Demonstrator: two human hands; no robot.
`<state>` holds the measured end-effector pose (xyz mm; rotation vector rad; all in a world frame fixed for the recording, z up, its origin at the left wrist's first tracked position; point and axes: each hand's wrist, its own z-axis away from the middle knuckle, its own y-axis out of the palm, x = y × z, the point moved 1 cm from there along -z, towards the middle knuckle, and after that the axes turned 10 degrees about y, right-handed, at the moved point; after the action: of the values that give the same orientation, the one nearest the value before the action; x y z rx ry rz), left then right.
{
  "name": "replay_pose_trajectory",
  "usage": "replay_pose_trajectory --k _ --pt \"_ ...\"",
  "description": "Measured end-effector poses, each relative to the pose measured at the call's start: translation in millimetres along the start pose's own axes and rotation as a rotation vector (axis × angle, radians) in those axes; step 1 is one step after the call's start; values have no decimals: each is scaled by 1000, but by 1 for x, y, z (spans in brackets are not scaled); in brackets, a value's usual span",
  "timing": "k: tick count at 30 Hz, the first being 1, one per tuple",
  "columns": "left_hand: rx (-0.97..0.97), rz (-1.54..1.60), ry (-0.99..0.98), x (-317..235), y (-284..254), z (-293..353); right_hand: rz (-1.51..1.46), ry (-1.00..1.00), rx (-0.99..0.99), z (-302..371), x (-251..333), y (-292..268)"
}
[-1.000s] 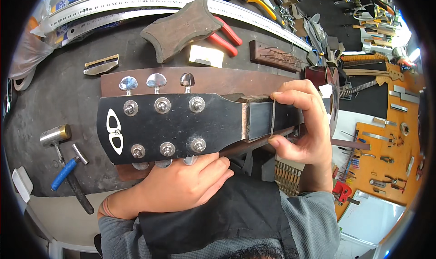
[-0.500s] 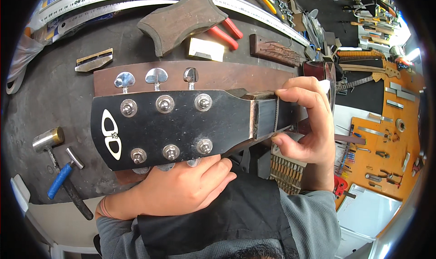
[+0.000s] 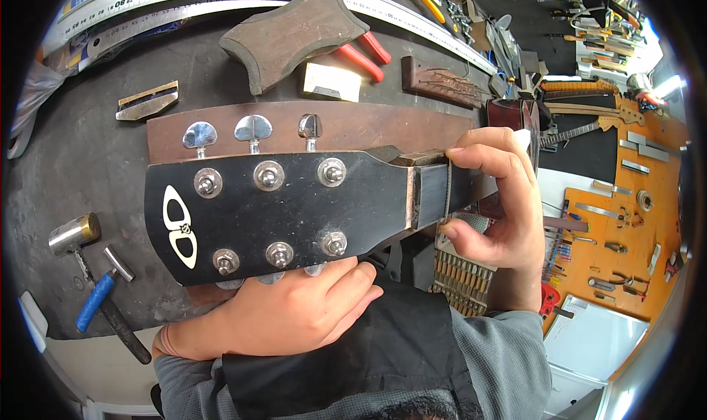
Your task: The person installs a metal fret wire into a slot on a guitar neck. They use a hammer and a fret hammering tool to tap the fret into place, working from the headstock end towards the body. The person repeatedly checks the alignment and taps the fret to ensure it is seated correctly.
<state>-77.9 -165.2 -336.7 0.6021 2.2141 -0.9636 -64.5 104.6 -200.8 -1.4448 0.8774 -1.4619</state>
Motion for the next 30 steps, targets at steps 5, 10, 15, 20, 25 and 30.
replay_pose_trajectory --k 5,10,15,20,25,30 --pt "-14 15 9 1 -2 -1 21 3 11 -1 3 -2" --pt "-26 20 20 2 -1 0 31 2 17 -3 11 -5" --pt "-11 46 22 3 -2 0 57 5 19 -4 14 -6" --pt "-27 68 39 4 -1 1 86 16 31 -5 19 -7" --pt "-15 55 84 6 -4 -1 125 2 38 -6 21 -9" --pt "-22 47 120 7 -6 -2 124 15 38 -5 20 -8"
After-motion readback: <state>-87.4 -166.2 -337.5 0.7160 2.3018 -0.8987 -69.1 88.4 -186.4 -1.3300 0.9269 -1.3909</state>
